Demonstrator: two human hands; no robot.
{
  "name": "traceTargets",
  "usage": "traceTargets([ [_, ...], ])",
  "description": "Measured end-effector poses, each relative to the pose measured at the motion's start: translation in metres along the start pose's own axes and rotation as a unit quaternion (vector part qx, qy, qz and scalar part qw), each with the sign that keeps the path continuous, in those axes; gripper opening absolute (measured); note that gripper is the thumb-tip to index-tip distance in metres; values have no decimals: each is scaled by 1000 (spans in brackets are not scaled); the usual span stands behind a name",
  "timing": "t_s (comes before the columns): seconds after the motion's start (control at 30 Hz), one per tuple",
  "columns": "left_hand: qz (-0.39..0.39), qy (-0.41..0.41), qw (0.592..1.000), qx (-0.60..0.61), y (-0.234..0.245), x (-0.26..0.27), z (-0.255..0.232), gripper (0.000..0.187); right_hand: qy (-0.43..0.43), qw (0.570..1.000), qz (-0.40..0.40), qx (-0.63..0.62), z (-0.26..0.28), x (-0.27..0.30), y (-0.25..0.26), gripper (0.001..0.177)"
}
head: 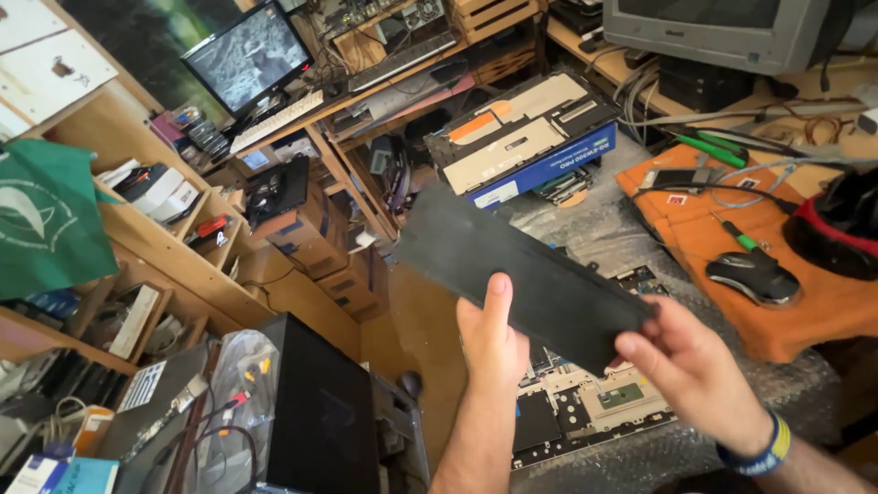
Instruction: The person is disassembling a laptop, specifically removing the internal battery by unscrewing it and lifting it out of the chassis.
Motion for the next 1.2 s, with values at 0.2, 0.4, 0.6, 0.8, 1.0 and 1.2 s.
traceTargets([
  [0.2,19,-182,927,-328,-22,40,-35,39,-46,957,19,-286,-49,-21,-20,18],
  [0.4,133,-296,833,-449,-57,60,-41,37,-88,911,40,-401,-77,-34,-44,15],
  [0.6,178,-270,816,-479,-52,64,-38,49,-73,907,31,-414,-83,-37,-44,13],
  [0.8,137,-339,814,-452,2,68,-17,34,-26,926,19,-377,-73,-31,-30,12],
  [1.0,120,-261,884,-369,-6,58,-23,22,-25,927,14,-374,-74,-27,-27,11],
  [1.2,90,-216,904,-357,-7,54,-17,31,-22,926,13,-376,-72,-26,-31,21],
])
Point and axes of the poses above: each hand's wrist, its own x-axis away from the middle knuckle, its own y-axis out of the back of the hand, z = x × y, the point moved 8 cm from there along -x, towards the middle knuckle, and after that the axes turned 3 degrees about y, right-handed, at the moved point
